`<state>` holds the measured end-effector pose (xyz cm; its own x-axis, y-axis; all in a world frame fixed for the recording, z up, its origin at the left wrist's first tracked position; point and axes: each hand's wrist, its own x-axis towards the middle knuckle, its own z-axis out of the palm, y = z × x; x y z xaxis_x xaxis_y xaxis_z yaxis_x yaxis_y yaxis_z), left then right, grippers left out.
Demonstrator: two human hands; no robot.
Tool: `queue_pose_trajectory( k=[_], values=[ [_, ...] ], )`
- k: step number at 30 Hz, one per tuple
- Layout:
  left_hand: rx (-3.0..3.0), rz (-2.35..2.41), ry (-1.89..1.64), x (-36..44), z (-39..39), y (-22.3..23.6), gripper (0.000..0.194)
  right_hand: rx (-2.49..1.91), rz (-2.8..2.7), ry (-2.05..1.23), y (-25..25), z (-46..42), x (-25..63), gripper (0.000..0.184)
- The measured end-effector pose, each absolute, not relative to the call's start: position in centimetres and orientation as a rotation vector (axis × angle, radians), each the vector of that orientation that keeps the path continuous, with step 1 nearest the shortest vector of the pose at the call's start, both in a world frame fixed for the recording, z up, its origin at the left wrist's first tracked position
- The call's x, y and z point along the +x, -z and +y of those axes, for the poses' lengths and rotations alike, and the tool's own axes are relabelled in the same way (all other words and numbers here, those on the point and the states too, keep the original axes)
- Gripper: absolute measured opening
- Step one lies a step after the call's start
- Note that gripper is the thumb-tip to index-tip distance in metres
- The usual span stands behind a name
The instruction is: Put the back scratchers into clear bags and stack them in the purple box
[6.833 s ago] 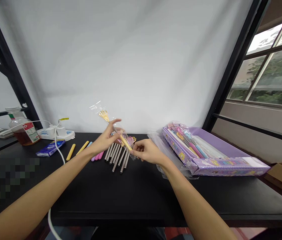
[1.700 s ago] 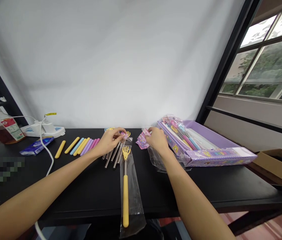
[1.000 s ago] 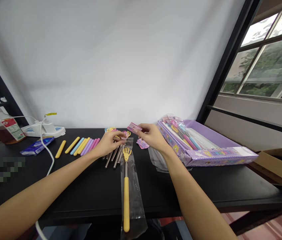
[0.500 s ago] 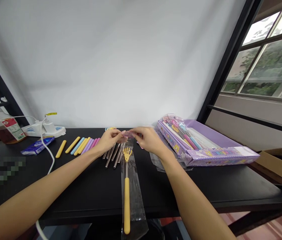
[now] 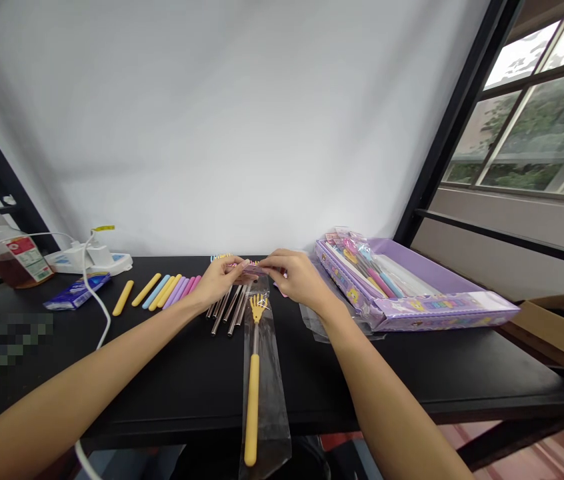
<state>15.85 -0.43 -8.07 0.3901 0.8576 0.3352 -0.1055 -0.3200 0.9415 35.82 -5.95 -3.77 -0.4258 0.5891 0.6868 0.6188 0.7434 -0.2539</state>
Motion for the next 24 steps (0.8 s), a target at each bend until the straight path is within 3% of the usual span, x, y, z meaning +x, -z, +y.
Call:
queue_pose_trajectory(
  k=[17,24],
  values=[
    [1.578,0.731,-1.108,15.81,-0.89,7.53,0.054,-0.990,-2.268,0.152,4.45,-5.47,36.23,0.037],
    [1.586,0.710,-1.107,15.92,-0.79,7.58,0.056,-1.031,-2.300,0.206,4.37,-5.84,35.78,0.026]
  ],
)
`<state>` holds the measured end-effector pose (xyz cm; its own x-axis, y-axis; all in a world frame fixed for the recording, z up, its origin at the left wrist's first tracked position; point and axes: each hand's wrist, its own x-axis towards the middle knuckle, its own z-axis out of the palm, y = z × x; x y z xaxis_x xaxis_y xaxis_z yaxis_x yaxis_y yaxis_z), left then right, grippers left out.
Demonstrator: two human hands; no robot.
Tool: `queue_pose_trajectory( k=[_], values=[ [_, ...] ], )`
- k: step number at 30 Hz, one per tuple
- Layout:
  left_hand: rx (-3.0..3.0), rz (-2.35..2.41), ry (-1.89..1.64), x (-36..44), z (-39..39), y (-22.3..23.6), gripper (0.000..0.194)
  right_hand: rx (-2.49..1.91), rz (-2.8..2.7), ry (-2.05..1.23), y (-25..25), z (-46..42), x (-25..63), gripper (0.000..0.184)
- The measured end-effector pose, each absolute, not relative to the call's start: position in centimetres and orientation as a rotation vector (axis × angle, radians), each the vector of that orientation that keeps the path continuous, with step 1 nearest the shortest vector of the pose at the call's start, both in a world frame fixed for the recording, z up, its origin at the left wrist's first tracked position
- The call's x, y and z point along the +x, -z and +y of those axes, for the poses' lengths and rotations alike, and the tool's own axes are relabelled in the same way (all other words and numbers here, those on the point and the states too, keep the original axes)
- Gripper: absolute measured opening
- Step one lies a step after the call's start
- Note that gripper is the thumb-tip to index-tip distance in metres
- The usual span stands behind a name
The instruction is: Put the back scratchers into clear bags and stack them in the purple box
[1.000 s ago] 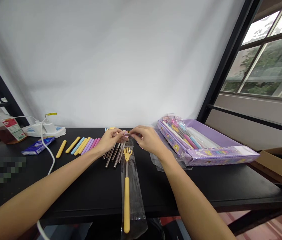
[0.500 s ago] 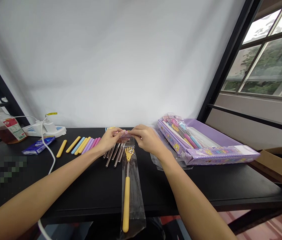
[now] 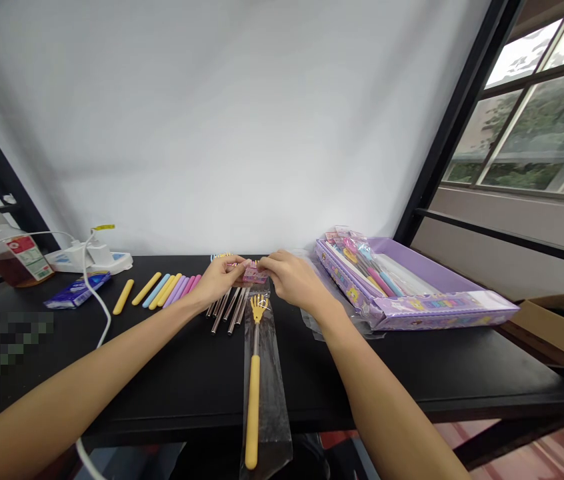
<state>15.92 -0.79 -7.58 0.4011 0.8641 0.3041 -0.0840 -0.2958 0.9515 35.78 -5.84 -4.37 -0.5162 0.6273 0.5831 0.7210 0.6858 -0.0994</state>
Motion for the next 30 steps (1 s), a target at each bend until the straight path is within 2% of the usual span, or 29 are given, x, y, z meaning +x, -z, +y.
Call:
queue_pose_trajectory(
  k=[12,17,21,30],
  values=[
    [1.638,0.753,-1.118,16.1,-1.2,7.3,0.046,-1.084,-2.343,0.405,4.3,-6.1,35.3,0.038],
    [1.592,0.722,-1.107,15.9,-1.3,7.2,0.048,-0.992,-2.313,0.287,4.7,-6.1,34.8,0.028],
    [1.590,0.755,-1.132,15.8,-1.0,7.4,0.052,-0.992,-2.299,0.247,4.9,-6.4,34.5,0.026],
    [1.681,0.754,-1.122,15.7,-0.9,7.3,0.047,-1.024,-2.166,0.151,4.7,-6.2,34.7,0.018]
  ],
)
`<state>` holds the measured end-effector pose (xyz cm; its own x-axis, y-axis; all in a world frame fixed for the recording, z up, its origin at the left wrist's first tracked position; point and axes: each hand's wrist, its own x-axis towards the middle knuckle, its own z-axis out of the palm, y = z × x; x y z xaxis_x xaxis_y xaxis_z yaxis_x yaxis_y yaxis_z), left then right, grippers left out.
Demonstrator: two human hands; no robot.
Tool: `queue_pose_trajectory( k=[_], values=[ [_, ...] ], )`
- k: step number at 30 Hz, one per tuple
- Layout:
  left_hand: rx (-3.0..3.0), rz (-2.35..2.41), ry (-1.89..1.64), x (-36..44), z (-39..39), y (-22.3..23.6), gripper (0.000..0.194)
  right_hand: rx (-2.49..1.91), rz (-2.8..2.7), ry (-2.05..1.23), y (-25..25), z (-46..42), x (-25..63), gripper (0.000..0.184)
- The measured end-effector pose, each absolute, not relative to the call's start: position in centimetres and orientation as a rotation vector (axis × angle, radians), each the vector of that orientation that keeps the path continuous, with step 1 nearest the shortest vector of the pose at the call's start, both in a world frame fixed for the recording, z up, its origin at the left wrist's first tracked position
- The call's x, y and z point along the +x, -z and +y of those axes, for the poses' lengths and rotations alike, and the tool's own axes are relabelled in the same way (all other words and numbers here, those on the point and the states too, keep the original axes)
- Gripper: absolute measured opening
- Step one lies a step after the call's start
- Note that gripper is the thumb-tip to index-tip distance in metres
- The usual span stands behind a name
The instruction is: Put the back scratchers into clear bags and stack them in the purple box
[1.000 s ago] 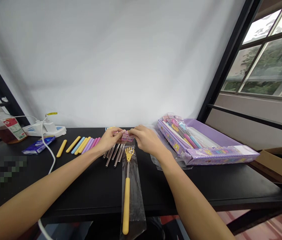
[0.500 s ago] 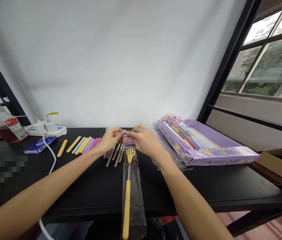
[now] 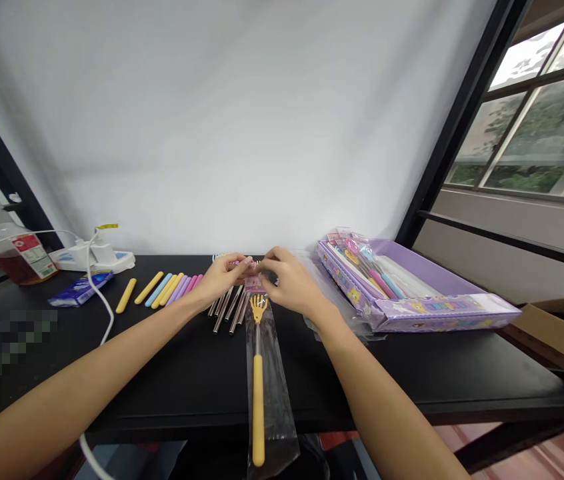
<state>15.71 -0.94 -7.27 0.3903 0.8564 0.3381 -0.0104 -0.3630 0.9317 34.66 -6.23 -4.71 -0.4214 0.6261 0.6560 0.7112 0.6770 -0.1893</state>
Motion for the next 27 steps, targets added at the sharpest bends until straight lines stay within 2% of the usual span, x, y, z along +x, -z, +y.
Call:
queue_pose_trajectory(
  k=[4,7,10,12,14,16,18,20,24,27],
  values=[
    [1.822,0.752,-1.065,15.5,-1.3,7.2,0.035,-1.178,-1.989,0.091,4.3,-5.8,35.1,0.010],
    [1.796,0.784,-1.030,15.3,-1.3,7.3,0.042,-1.315,-2.015,-0.099,4.3,-5.6,35.5,0.014],
    [1.848,0.829,-1.003,15.2,-1.2,7.1,0.023,-1.383,-2.083,-0.381,4.6,-5.5,35.7,0.022],
    [1.939,0.796,-0.990,15.0,-1.4,6.9,0.018,-1.362,-2.089,-0.540,4.7,-5.4,35.8,0.020],
    [2.006,0.725,-0.936,14.9,-1.7,6.8,0.022,-1.320,-2.057,-0.640,4.9,-5.3,35.9,0.016],
    [2.013,0.680,-0.859,14.8,-2.0,6.7,0.035,-1.295,-1.999,-0.690,4.9,-5.2,35.9,0.014],
    [2.031,0.671,-0.827,14.7,-2.2,6.7,0.047,-1.262,-1.957,-0.678,4.7,-5.1,36.0,0.015],
    [2.054,0.660,-0.844,14.8,-2.3,6.5,0.051,-1.220,-1.927,-0.619,4.5,-5.1,35.9,0.017],
    [1.886,0.635,-0.923,15.2,-2.4,5.8,0.056,-1.208,-1.805,-0.575,3.9,-5.5,35.5,0.025],
    [1.742,0.711,-1.108,15.3,-2.3,5.1,0.060,-1.283,-1.718,-0.759,3.4,-6.2,35.3,0.037]
  ],
)
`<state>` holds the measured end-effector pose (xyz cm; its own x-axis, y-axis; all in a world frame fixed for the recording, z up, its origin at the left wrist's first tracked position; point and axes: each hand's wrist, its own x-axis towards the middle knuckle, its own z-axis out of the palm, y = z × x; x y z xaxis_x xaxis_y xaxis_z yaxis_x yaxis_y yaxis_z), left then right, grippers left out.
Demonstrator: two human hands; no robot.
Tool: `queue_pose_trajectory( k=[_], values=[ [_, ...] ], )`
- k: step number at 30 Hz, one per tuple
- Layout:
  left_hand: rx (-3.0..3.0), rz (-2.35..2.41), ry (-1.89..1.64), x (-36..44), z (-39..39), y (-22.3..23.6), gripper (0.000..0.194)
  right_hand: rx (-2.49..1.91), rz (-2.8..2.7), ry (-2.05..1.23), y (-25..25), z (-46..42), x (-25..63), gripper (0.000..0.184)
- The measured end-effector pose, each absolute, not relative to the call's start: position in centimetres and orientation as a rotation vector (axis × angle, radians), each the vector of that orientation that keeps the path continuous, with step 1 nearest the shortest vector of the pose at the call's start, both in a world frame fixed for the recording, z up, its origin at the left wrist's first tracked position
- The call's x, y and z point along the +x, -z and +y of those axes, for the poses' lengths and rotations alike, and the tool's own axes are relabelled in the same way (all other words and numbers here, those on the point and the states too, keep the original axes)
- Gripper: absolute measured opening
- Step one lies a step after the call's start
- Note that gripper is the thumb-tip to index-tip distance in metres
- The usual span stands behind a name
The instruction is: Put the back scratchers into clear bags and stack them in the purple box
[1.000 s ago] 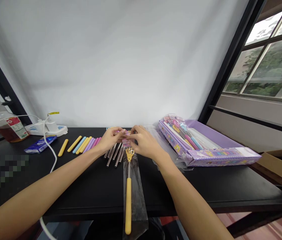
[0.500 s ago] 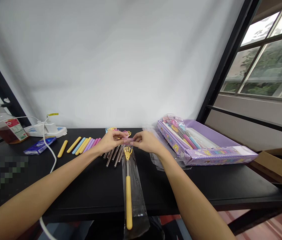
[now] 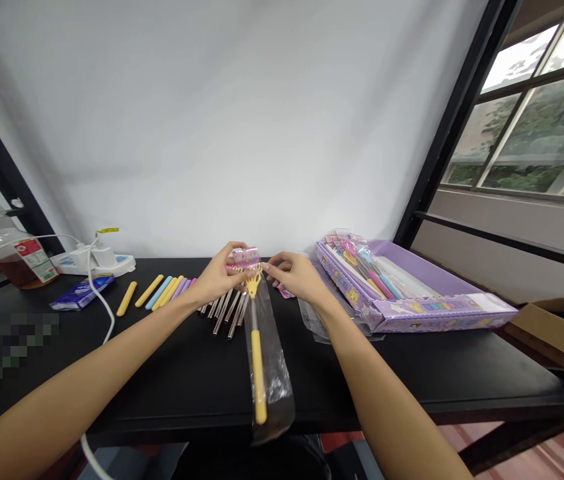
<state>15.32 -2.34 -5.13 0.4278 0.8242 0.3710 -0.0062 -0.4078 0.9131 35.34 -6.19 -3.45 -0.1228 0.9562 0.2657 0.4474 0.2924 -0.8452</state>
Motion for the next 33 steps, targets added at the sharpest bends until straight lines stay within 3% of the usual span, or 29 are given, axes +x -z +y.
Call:
queue_pose_trajectory(
  k=[4,8,14,20,27,33],
  values=[
    [1.618,0.744,-1.562,14.8,-2.1,4.0,0.058,-1.242,-1.951,-1.045,3.0,-7.0,35.3,0.043],
    [1.498,0.644,-1.755,14.3,-2.6,2.7,0.066,-1.029,-2.097,-0.983,3.3,-6.9,34.9,0.035],
    [1.662,0.500,-1.577,15.1,-4.4,1.8,0.038,-0.949,-1.940,-0.728,4.1,-6.5,34.1,0.035],
    [1.810,0.561,-1.434,16.0,-5.1,2.8,0.038,-0.948,-2.039,-0.535,3.7,-6.9,34.1,0.032],
    [1.859,0.540,-1.442,17.0,-5.1,2.2,0.030,-0.950,-2.085,-0.524,3.9,-6.7,34.2,0.037],
    [1.980,0.558,-1.410,16.9,-5.1,1.3,0.028,-0.854,-1.878,-0.486,3.6,-6.8,34.2,0.029]
  ],
)
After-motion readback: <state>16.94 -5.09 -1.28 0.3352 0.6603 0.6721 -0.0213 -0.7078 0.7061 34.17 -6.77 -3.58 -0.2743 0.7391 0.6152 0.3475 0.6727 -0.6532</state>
